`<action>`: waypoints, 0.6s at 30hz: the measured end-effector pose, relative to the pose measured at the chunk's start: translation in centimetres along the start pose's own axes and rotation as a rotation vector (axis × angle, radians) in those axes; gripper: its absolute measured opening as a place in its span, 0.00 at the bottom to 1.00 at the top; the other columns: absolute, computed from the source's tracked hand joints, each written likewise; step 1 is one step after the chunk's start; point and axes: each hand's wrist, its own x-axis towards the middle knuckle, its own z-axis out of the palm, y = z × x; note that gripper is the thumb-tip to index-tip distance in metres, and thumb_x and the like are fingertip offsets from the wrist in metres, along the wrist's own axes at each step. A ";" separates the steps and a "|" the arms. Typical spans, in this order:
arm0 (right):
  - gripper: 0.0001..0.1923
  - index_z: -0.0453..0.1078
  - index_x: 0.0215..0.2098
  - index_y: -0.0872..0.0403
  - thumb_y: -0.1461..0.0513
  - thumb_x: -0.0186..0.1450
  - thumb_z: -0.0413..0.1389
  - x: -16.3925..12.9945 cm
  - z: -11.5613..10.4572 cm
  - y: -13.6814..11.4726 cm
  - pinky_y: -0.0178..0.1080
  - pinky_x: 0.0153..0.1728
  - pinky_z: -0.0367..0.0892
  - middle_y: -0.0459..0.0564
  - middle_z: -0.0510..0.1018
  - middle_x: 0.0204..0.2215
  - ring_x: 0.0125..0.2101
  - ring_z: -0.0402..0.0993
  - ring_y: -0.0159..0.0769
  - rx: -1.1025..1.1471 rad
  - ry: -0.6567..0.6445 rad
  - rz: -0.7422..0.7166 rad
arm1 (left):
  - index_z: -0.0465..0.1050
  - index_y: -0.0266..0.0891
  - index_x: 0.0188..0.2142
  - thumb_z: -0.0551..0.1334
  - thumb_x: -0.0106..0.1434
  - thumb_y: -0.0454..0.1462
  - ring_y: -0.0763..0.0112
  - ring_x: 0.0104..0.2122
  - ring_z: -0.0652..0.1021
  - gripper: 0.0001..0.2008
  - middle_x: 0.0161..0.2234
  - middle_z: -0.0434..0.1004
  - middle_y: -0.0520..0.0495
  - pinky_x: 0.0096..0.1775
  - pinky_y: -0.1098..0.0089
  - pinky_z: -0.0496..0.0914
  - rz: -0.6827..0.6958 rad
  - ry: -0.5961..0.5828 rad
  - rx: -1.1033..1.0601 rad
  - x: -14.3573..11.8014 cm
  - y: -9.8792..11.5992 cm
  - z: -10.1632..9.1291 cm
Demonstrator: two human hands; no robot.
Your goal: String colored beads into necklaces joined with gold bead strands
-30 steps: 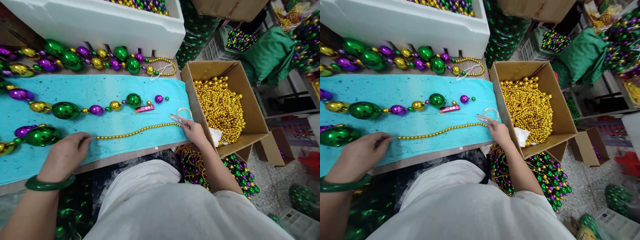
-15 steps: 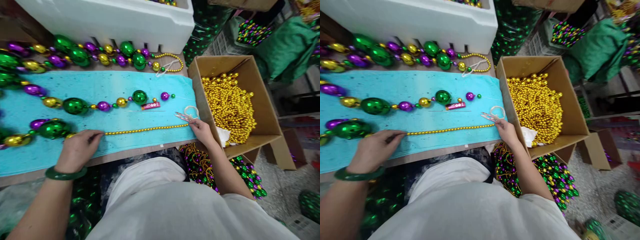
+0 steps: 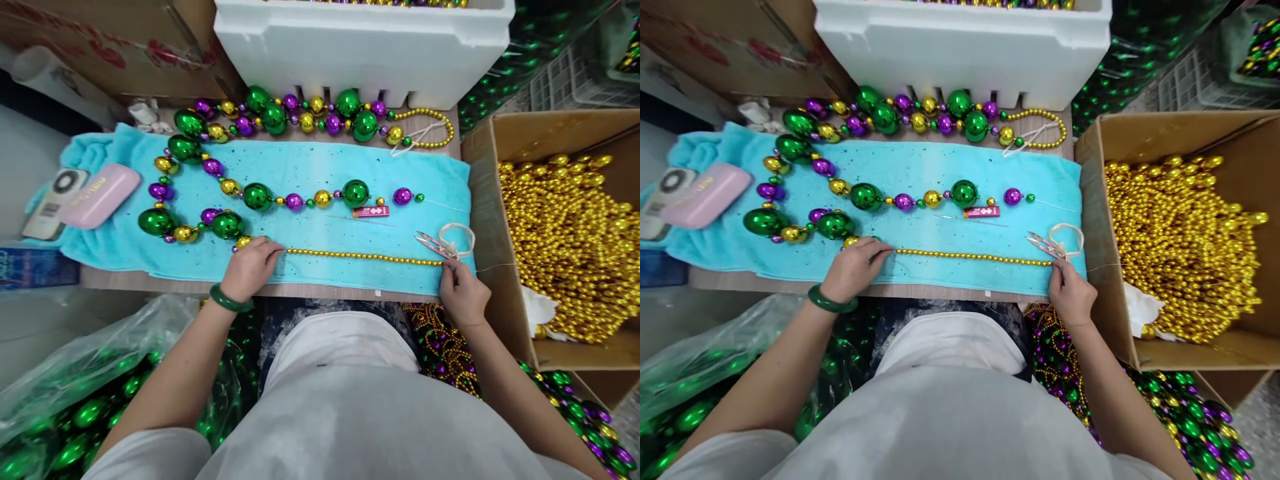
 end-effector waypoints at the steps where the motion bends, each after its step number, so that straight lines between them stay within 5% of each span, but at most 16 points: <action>1: 0.16 0.74 0.40 0.56 0.57 0.64 0.48 0.0 0.1 0.0 0.33 0.23 0.53 0.51 0.77 0.23 0.22 0.69 0.34 -0.014 0.008 -0.010 | 0.77 0.38 0.39 0.51 0.67 0.40 0.63 0.35 0.76 0.16 0.34 0.75 0.45 0.37 0.66 0.70 0.006 0.001 0.004 -0.1 -0.2 0.0; 18: 0.16 0.74 0.40 0.56 0.56 0.65 0.48 -0.2 0.7 0.4 0.33 0.24 0.55 0.51 0.78 0.24 0.23 0.71 0.35 -0.047 0.056 -0.029 | 0.76 0.39 0.41 0.53 0.67 0.37 0.62 0.39 0.76 0.13 0.37 0.77 0.44 0.41 0.64 0.71 0.096 0.122 0.153 -1.8 -0.7 0.0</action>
